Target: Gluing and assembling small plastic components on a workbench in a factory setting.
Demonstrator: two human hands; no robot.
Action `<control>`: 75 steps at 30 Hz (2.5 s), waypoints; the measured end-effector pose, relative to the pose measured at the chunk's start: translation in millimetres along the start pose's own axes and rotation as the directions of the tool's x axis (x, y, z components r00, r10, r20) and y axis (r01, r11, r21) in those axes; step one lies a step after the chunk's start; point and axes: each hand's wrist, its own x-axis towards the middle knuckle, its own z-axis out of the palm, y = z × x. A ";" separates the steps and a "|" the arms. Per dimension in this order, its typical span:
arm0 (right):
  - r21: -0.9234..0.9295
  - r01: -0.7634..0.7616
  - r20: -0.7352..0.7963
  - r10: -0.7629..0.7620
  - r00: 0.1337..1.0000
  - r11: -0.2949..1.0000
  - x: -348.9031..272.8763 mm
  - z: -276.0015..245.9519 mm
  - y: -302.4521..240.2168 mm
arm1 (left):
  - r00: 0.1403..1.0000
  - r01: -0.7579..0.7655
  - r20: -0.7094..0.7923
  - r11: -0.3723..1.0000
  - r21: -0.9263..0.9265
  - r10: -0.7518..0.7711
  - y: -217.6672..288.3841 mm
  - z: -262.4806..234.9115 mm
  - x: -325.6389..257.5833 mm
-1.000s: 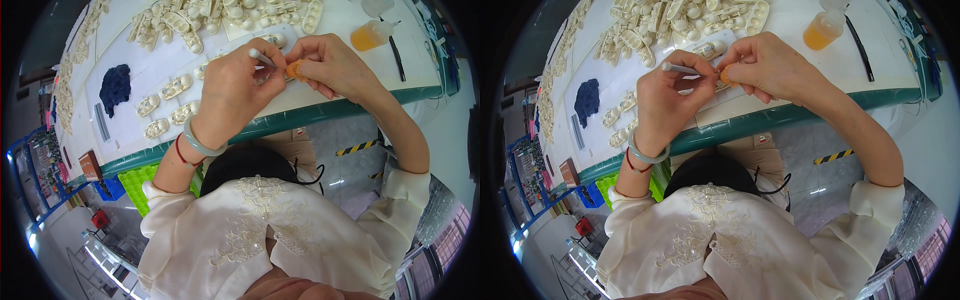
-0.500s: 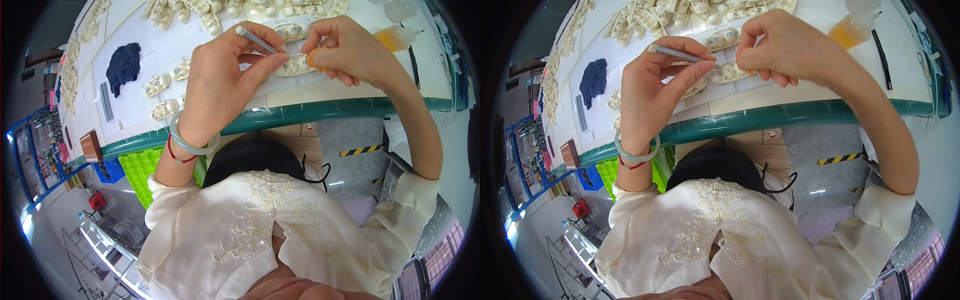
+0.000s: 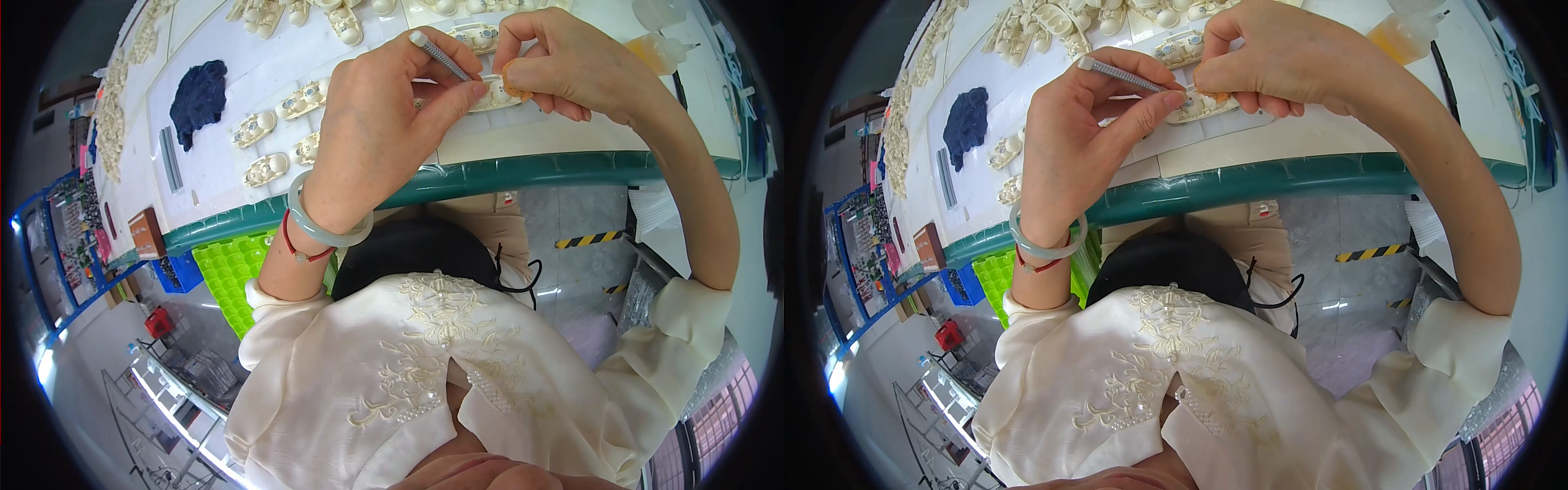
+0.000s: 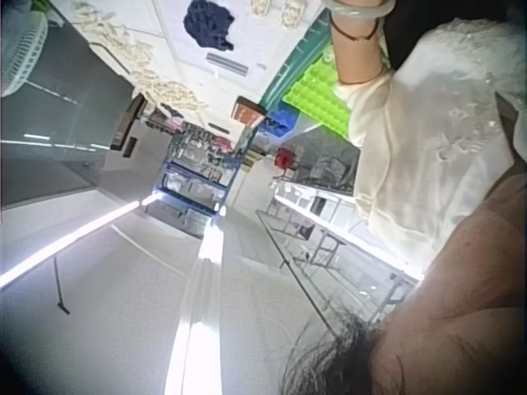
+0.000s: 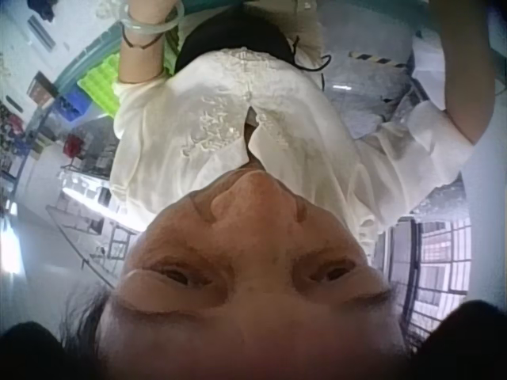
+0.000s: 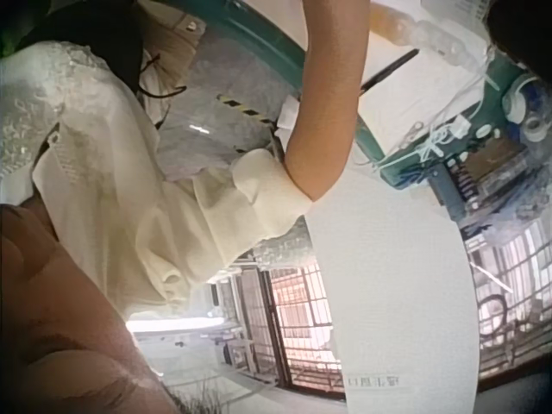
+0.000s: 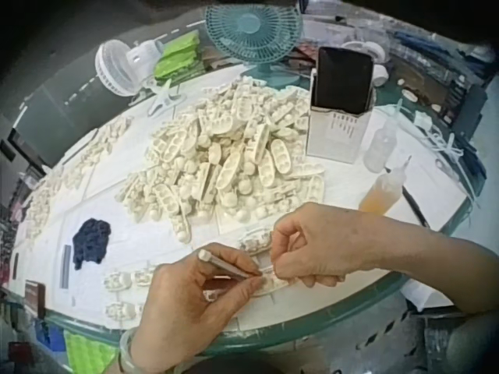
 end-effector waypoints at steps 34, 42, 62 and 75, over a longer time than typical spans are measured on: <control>-0.153 0.128 -0.119 -0.147 0.982 0.980 5.3 18.1 2.9 | 0.995 0.004 -0.098 0.995 -0.100 -0.014 -18.5 -34.1 -23.1; -0.135 0.047 -0.113 -0.063 0.992 0.990 2.1 18.3 -3.4 | 0.998 -0.022 -0.067 0.990 -0.139 0.013 -33.5 -35.1 -22.7; -0.103 0.097 -0.115 -0.109 0.987 0.990 7.7 16.9 4.4 | 0.997 -0.051 -0.064 0.992 -0.115 0.044 -34.8 -34.4 -21.7; -0.112 0.182 -0.200 -0.201 0.959 0.977 3.5 -4.9 0.8 | 0.964 -0.189 -0.147 0.959 0.210 0.222 -33.1 -23.4 -22.5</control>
